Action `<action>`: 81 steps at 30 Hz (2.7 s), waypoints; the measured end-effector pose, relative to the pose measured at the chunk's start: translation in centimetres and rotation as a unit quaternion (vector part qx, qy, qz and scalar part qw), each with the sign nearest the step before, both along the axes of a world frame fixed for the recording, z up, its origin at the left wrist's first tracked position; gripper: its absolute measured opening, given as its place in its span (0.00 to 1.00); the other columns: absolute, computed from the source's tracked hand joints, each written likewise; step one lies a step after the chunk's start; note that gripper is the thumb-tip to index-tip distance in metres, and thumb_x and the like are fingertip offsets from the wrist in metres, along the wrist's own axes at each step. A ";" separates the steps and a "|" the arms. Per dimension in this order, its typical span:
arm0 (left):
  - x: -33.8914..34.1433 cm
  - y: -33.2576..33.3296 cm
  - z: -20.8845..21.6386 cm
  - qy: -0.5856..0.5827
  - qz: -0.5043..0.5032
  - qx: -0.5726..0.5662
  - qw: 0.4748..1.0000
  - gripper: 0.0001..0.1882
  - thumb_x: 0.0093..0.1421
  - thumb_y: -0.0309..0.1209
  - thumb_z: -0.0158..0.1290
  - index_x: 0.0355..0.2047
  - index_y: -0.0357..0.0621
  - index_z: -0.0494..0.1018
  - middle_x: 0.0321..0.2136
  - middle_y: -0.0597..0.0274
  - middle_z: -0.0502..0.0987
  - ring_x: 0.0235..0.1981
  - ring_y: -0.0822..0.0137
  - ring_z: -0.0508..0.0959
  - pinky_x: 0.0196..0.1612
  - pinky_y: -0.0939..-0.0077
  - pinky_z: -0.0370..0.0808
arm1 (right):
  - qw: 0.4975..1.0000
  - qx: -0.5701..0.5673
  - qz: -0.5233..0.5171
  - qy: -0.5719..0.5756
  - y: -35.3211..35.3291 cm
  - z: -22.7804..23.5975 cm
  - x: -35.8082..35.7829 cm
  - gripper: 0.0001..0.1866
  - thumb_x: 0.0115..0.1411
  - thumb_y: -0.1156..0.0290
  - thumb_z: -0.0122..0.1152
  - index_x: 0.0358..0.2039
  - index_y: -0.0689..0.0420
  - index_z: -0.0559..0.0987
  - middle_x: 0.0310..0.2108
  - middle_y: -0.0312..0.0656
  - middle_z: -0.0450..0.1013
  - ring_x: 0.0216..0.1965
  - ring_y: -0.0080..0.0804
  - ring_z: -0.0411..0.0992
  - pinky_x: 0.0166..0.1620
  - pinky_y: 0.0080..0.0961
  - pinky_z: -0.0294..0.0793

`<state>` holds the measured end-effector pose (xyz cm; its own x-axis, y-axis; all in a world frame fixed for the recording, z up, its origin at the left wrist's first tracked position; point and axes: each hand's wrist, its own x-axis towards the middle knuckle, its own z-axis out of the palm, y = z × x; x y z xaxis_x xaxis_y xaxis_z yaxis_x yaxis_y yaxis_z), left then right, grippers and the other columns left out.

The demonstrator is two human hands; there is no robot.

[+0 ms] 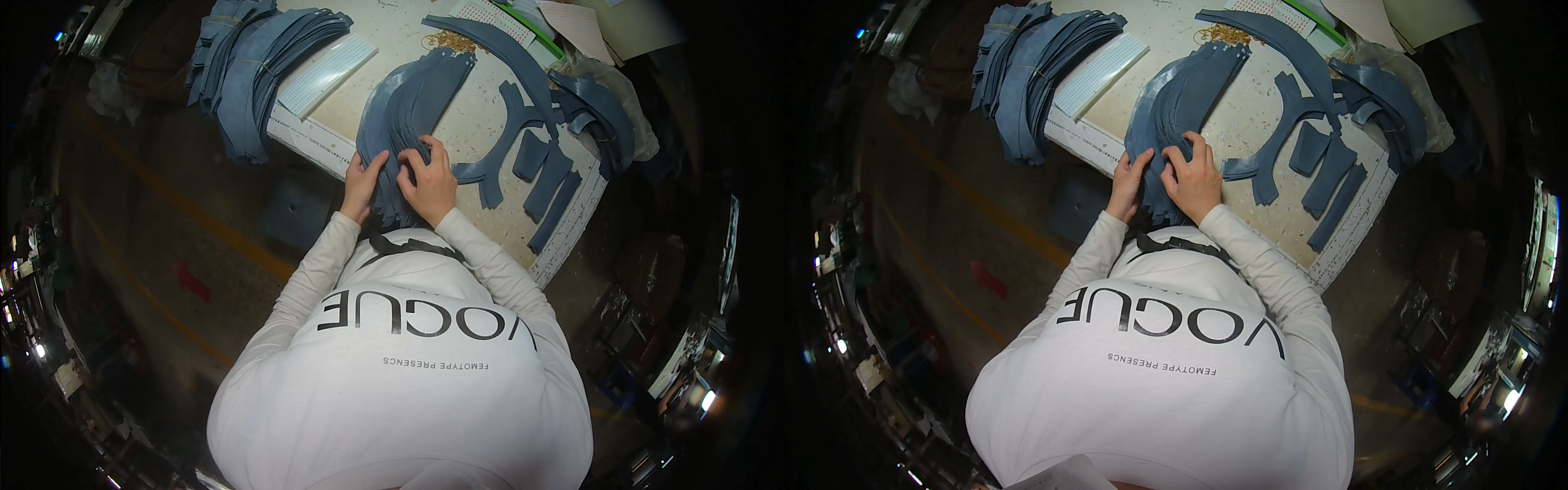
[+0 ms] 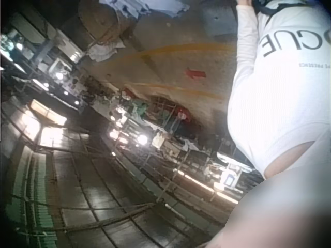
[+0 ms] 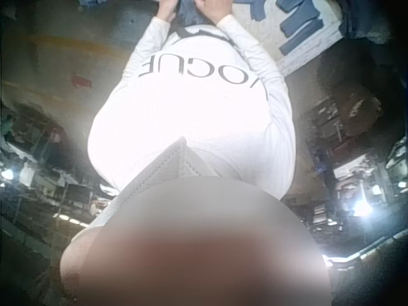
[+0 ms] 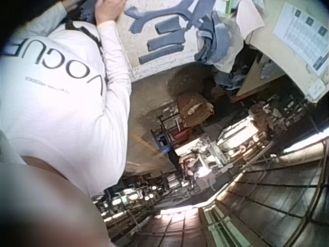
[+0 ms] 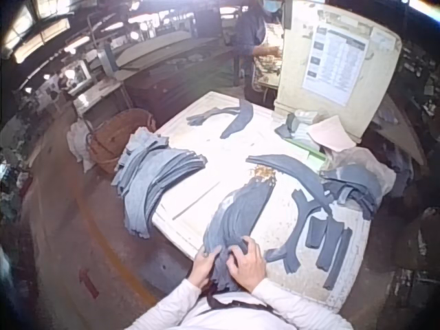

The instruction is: The person repeatedly picks up small adhesive strips from a sheet and presses them onto the edges of curved gray fabric pieces. The person handles the fabric pieces one at a time, aligns the strips, and places the treated pieces into a growing stack on the table.

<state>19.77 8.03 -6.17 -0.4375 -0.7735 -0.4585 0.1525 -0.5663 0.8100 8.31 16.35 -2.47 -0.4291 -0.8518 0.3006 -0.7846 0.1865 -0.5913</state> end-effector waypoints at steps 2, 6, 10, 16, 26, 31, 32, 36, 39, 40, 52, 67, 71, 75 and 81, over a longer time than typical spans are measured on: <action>0.2 -0.3 0.1 0.023 0.032 0.048 0.998 0.13 0.61 0.32 0.52 0.44 0.41 0.70 0.39 0.64 0.75 0.41 0.73 0.74 0.45 0.80 0.70 | 1.000 -0.002 -0.005 0.007 -0.1 -0.2 -0.1 0.11 0.47 0.66 0.65 0.33 0.46 0.79 0.49 0.47 0.64 0.48 0.49 0.68 0.39 0.37 0.74; 0.2 -0.4 0.1 0.009 0.005 0.021 1.000 0.16 0.61 0.33 0.53 0.47 0.39 0.69 0.40 0.61 0.75 0.40 0.72 0.74 0.45 0.79 0.70 | 1.000 -0.013 0.006 0.003 -0.1 -0.2 -0.2 0.10 0.47 0.66 0.65 0.33 0.47 0.78 0.49 0.47 0.64 0.47 0.48 0.68 0.39 0.37 0.74; 0.1 0.0 0.3 0.000 -0.005 0.003 1.000 0.15 0.61 0.33 0.52 0.46 0.40 0.70 0.40 0.63 0.75 0.41 0.73 0.74 0.46 0.80 0.70 | 1.000 -0.016 0.009 -0.004 0.1 0.1 -0.1 0.10 0.48 0.66 0.64 0.33 0.47 0.78 0.49 0.46 0.64 0.46 0.48 0.67 0.39 0.38 0.74; 0.1 -0.2 0.4 -0.004 -0.005 0.013 1.000 0.13 0.61 0.32 0.51 0.44 0.41 0.70 0.40 0.63 0.75 0.42 0.72 0.73 0.47 0.79 0.69 | 1.000 -0.020 -0.003 -0.017 0.0 -0.3 -0.1 0.10 0.47 0.67 0.64 0.33 0.47 0.78 0.47 0.48 0.65 0.47 0.50 0.68 0.40 0.38 0.74; 0.1 -0.2 0.5 -0.013 -0.001 0.006 1.000 0.11 0.60 0.31 0.51 0.42 0.41 0.70 0.38 0.64 0.74 0.40 0.72 0.73 0.47 0.79 0.68 | 1.000 -0.017 0.008 0.001 0.1 0.1 0.0 0.10 0.47 0.68 0.63 0.33 0.46 0.77 0.48 0.46 0.64 0.45 0.47 0.68 0.37 0.37 0.75; 0.2 -0.2 0.3 -0.010 -0.004 0.008 1.000 0.13 0.60 0.30 0.51 0.44 0.40 0.70 0.38 0.64 0.74 0.40 0.72 0.73 0.47 0.79 0.69 | 1.000 0.002 0.008 0.005 0.0 -0.2 0.0 0.12 0.46 0.65 0.66 0.33 0.47 0.78 0.49 0.47 0.64 0.48 0.49 0.68 0.39 0.37 0.74; 0.2 -0.2 0.3 -0.012 -0.004 0.007 1.000 0.13 0.60 0.30 0.52 0.44 0.40 0.70 0.38 0.63 0.75 0.40 0.72 0.74 0.47 0.79 0.69 | 1.000 0.019 0.011 0.006 0.1 -0.2 0.0 0.12 0.46 0.65 0.66 0.33 0.47 0.77 0.49 0.47 0.64 0.48 0.49 0.68 0.39 0.37 0.74; 0.1 -0.2 0.2 0.004 0.000 0.005 1.000 0.16 0.58 0.27 0.55 0.46 0.38 0.68 0.40 0.59 0.75 0.40 0.71 0.75 0.44 0.78 0.71 | 1.000 -0.014 0.022 0.005 0.3 0.2 0.0 0.12 0.47 0.68 0.64 0.34 0.47 0.77 0.48 0.46 0.63 0.46 0.48 0.67 0.38 0.37 0.75; 0.0 -0.1 0.2 0.008 0.000 0.003 1.000 0.16 0.58 0.27 0.55 0.46 0.37 0.68 0.40 0.60 0.76 0.40 0.71 0.75 0.44 0.79 0.72 | 1.000 -0.014 0.019 0.002 0.1 0.0 -0.1 0.12 0.47 0.67 0.64 0.35 0.47 0.77 0.48 0.47 0.63 0.46 0.48 0.67 0.38 0.37 0.75; 0.1 -0.1 0.1 0.001 0.001 -0.002 1.000 0.16 0.58 0.27 0.55 0.46 0.37 0.68 0.39 0.60 0.76 0.39 0.71 0.75 0.43 0.79 0.72 | 1.000 -0.015 0.014 -0.004 0.0 -0.1 -0.1 0.12 0.47 0.66 0.64 0.35 0.47 0.77 0.49 0.48 0.63 0.46 0.48 0.67 0.38 0.37 0.75; 0.7 -0.4 -0.4 0.000 -0.015 0.002 1.000 0.14 0.56 0.24 0.50 0.44 0.38 0.69 0.35 0.62 0.75 0.34 0.75 0.74 0.40 0.81 0.71 | 1.000 0.001 0.023 0.006 -0.1 0.6 0.3 0.13 0.46 0.63 0.65 0.34 0.48 0.76 0.49 0.50 0.63 0.46 0.50 0.66 0.41 0.36 0.74; 0.5 -0.4 -0.4 0.015 0.008 0.029 0.999 0.14 0.56 0.23 0.50 0.44 0.38 0.69 0.36 0.62 0.74 0.35 0.72 0.74 0.41 0.79 0.71 | 1.000 -0.006 0.020 0.001 0.2 0.1 0.3 0.11 0.47 0.65 0.64 0.33 0.47 0.77 0.49 0.49 0.63 0.47 0.49 0.65 0.41 0.36 0.74; 0.4 -0.3 -0.2 0.015 0.003 0.016 1.000 0.14 0.57 0.24 0.53 0.44 0.38 0.69 0.37 0.61 0.75 0.37 0.72 0.75 0.42 0.79 0.72 | 1.000 -0.008 0.016 -0.007 0.2 -0.3 0.2 0.11 0.47 0.64 0.64 0.33 0.48 0.77 0.49 0.49 0.63 0.47 0.49 0.66 0.41 0.36 0.74; 0.4 -0.3 -0.3 0.012 -0.004 0.015 1.000 0.15 0.57 0.24 0.53 0.45 0.38 0.68 0.38 0.60 0.76 0.38 0.72 0.76 0.42 0.79 0.72 | 1.000 -0.015 0.004 0.005 0.0 -0.5 0.1 0.10 0.47 0.64 0.65 0.33 0.47 0.78 0.49 0.48 0.63 0.48 0.49 0.67 0.40 0.36 0.74; 0.6 -0.2 -0.7 0.002 -0.019 -0.017 1.000 0.15 0.58 0.24 0.53 0.46 0.37 0.68 0.39 0.60 0.76 0.39 0.71 0.76 0.43 0.79 0.72 | 1.000 -0.005 0.015 -0.001 0.2 0.1 0.4 0.10 0.48 0.68 0.63 0.33 0.47 0.77 0.49 0.49 0.63 0.46 0.48 0.66 0.40 0.37 0.74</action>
<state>20.36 7.87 -6.89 -0.4690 -0.7710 -0.4308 0.1345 -0.5444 0.8280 8.67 16.52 -2.33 -0.4042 -0.8609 0.3090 -0.7890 0.1572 -0.5939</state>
